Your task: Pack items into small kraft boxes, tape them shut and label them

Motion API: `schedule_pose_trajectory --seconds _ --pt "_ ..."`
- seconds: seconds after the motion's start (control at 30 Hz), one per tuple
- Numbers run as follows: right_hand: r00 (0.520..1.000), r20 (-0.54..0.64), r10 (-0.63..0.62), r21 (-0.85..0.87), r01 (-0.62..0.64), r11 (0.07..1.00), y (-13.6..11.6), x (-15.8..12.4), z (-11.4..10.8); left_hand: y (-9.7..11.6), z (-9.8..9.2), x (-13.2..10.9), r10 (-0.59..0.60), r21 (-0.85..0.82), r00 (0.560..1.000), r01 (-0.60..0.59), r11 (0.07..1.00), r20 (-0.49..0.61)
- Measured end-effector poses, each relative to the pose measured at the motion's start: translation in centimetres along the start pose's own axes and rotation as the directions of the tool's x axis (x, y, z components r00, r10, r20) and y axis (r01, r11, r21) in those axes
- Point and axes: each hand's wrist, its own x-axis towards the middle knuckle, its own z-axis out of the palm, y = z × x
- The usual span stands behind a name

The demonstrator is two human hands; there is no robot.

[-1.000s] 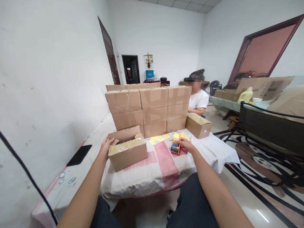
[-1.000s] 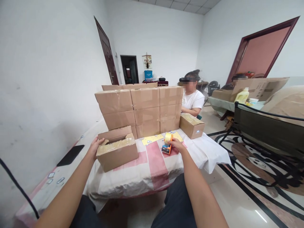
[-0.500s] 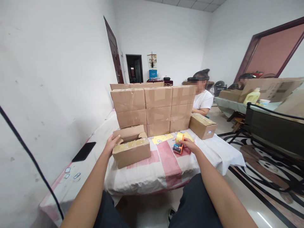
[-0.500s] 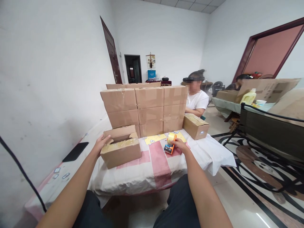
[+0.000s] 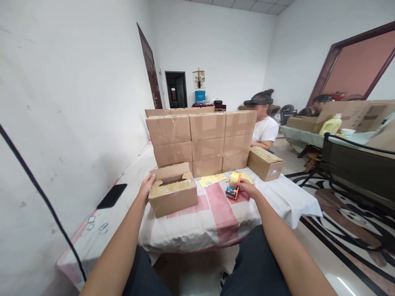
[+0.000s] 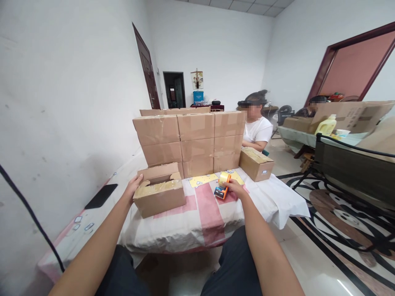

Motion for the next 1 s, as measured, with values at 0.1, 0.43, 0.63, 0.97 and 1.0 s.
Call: schedule_pose_trajectory --seconds 0.1,0.43,0.63,0.97,1.0 --pt "1.000 -0.002 0.010 -0.006 -0.010 1.000 0.2 0.2 -0.1 -0.2 0.1 0.3 -0.009 -0.005 1.000 0.009 1.000 -0.005" --pt "0.999 0.004 0.037 -0.041 -0.036 0.999 1.1 1.2 -0.5 -1.2 2.9 -0.2 -0.027 -0.039 0.999 0.028 0.999 0.023" --pt "1.000 0.018 0.022 -0.056 -0.021 0.998 0.5 0.6 -0.3 -1.1 3.9 -0.8 -0.013 -0.031 1.000 0.014 0.999 0.024" --pt "1.000 0.007 0.011 -0.070 -0.010 0.997 -0.1 0.0 0.2 -0.2 4.0 -1.6 -0.023 -0.001 0.999 0.023 1.000 0.033" --pt "1.000 0.006 0.012 -0.068 -0.012 0.998 -0.1 0.1 0.2 -0.2 4.0 -1.7 -0.026 0.002 0.999 0.026 1.000 0.037"
